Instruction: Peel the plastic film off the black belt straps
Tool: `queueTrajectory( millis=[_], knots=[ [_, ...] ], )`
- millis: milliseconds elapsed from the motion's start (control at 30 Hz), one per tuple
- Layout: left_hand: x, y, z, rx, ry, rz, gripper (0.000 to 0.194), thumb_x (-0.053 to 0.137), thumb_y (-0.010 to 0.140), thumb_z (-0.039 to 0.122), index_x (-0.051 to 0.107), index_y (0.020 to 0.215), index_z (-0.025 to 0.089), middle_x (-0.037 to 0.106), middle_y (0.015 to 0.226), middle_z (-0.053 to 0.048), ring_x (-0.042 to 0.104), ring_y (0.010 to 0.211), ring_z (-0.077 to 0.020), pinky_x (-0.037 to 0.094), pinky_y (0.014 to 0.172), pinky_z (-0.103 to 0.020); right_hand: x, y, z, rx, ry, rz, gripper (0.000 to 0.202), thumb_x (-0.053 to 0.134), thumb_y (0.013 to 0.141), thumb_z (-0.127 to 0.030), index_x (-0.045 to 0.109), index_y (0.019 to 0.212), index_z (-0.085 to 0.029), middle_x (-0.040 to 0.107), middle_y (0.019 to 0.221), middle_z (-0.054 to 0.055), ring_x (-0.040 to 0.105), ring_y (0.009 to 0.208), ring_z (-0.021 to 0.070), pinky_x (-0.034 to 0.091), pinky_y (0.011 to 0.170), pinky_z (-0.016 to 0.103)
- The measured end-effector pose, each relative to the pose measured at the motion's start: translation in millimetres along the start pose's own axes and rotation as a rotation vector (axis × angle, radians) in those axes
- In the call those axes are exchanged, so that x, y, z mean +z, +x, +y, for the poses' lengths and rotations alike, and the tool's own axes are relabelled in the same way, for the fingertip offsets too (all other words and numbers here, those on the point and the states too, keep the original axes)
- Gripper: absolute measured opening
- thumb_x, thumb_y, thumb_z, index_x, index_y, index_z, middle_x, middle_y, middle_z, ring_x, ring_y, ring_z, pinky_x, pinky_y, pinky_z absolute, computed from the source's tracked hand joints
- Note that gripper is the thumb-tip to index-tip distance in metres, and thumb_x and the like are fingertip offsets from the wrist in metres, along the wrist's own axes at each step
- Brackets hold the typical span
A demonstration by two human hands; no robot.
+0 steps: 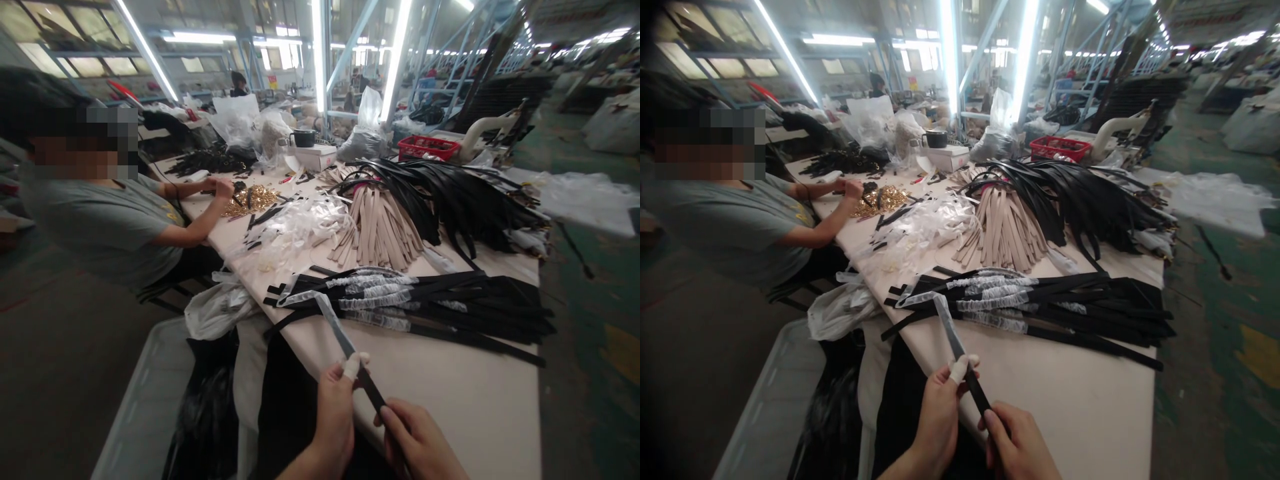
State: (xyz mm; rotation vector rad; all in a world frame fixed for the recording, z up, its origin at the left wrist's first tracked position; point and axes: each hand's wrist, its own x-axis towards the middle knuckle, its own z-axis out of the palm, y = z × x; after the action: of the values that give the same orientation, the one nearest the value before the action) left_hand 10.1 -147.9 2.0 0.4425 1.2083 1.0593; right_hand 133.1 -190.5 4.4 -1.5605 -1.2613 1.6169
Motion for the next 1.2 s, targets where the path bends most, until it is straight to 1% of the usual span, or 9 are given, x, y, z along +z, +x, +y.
queueTrajectory(
  millis=[133, 300, 433, 600, 800, 933, 1067, 1133, 1200],
  knots=[
    [3.2, -6.0, -1.3, -0.046, 0.056, -0.146, 0.045, 0.077, 0.071, 0.057, 0.076, 0.075, 0.011, 0.057, 0.051, -0.002, 0.044, 0.041, -0.0097, 0.033, 0.039, -0.022, 0.5, -0.1, 1.8, -0.069, 0.050, 0.077, 0.047, 0.043, 0.096, -0.057, 0.059, 0.076, -0.018, 0.060, 0.057, 0.000, 0.055, 0.048, 0.0133, 0.041, 0.048, 0.022],
    [2.4, -1.8, 14.5, 0.064, 0.005, 0.012, 0.039, 0.083, 0.066, 0.049, 0.077, 0.082, 0.014, 0.067, 0.067, -0.004, 0.056, 0.058, -0.0136, 0.043, 0.053, -0.022, 4.1, -1.2, 9.2, 0.010, 0.100, -0.030, 0.050, 0.041, 0.095, -0.061, 0.061, 0.088, -0.017, 0.061, 0.054, -0.001, 0.052, 0.040, 0.0123, 0.036, 0.041, 0.021],
    [5.1, -10.1, 15.9, 0.066, 0.063, -0.061, 0.039, 0.081, 0.068, 0.051, 0.078, 0.079, 0.013, 0.064, 0.060, -0.003, 0.057, 0.059, -0.0156, 0.044, 0.056, -0.024, 5.4, -1.4, 8.3, -0.036, 0.087, 0.094, 0.051, 0.040, 0.095, -0.063, 0.061, 0.083, -0.017, 0.056, 0.051, -0.002, 0.050, 0.041, 0.0120, 0.036, 0.042, 0.021],
    [10.9, -10.5, 20.0, 0.034, 0.080, -0.062, 0.041, 0.083, 0.065, 0.051, 0.078, 0.083, 0.014, 0.065, 0.064, -0.003, 0.054, 0.056, -0.0133, 0.042, 0.054, -0.024, 1.2, -12.5, 9.3, -0.054, 0.088, 0.068, 0.056, 0.040, 0.093, -0.067, 0.063, 0.087, -0.017, 0.054, 0.048, -0.002, 0.047, 0.041, 0.0121, 0.032, 0.043, 0.022],
    [17.3, -16.4, -13.0, -0.051, 0.096, -0.100, 0.042, 0.081, 0.070, 0.050, 0.078, 0.085, 0.012, 0.061, 0.058, -0.002, 0.053, 0.055, -0.0135, 0.040, 0.053, -0.023, -2.8, -21.9, 14.1, -0.045, 0.049, 0.219, 0.052, 0.046, 0.090, -0.067, 0.062, 0.080, -0.019, 0.054, 0.049, -0.001, 0.045, 0.042, 0.0127, 0.033, 0.045, 0.024],
    [17.9, -18.2, -13.2, -0.163, -0.121, -0.291, 0.047, 0.074, 0.077, 0.053, 0.075, 0.103, 0.014, 0.072, 0.088, -0.011, 0.066, 0.079, -0.0222, 0.049, 0.071, -0.030, -11.2, -22.9, 23.3, 0.047, 0.477, 0.110, 0.047, 0.052, 0.086, -0.066, 0.058, 0.077, -0.020, 0.041, 0.038, -0.006, 0.030, 0.033, 0.0088, 0.024, 0.038, 0.022],
    [25.1, -0.7, 4.2, -0.245, -0.362, -0.532, 0.049, 0.062, 0.086, 0.055, 0.068, 0.118, 0.018, 0.067, 0.118, -0.016, 0.067, 0.099, -0.0284, 0.050, 0.089, -0.042, -25.7, -24.8, 30.6, 0.150, 0.886, -0.080, 0.039, 0.053, 0.085, -0.060, 0.056, 0.078, -0.022, 0.022, 0.036, -0.013, 0.009, 0.028, 0.0050, 0.020, 0.034, 0.021],
    [31.1, 10.7, 4.0, -0.169, -0.302, -0.473, 0.041, 0.066, 0.085, 0.050, 0.071, 0.105, 0.014, 0.070, 0.105, -0.015, 0.068, 0.088, -0.0258, 0.052, 0.084, -0.040, -30.6, -25.2, 31.0, 0.131, 0.807, -0.035, 0.040, 0.054, 0.085, -0.061, 0.059, 0.093, -0.022, 0.035, 0.042, -0.012, 0.011, 0.026, 0.0036, 0.017, 0.032, 0.020],
    [36.8, 20.5, -2.1, -0.089, -0.174, -0.347, 0.038, 0.071, 0.081, 0.048, 0.070, 0.089, 0.012, 0.070, 0.090, -0.012, 0.067, 0.076, -0.0224, 0.053, 0.075, -0.036, -33.3, -25.5, 30.6, 0.080, 0.553, 0.117, 0.047, 0.059, 0.083, -0.062, 0.057, 0.110, -0.023, 0.056, 0.060, -0.005, 0.029, 0.027, 0.0047, 0.021, 0.032, 0.021]
  ],
)
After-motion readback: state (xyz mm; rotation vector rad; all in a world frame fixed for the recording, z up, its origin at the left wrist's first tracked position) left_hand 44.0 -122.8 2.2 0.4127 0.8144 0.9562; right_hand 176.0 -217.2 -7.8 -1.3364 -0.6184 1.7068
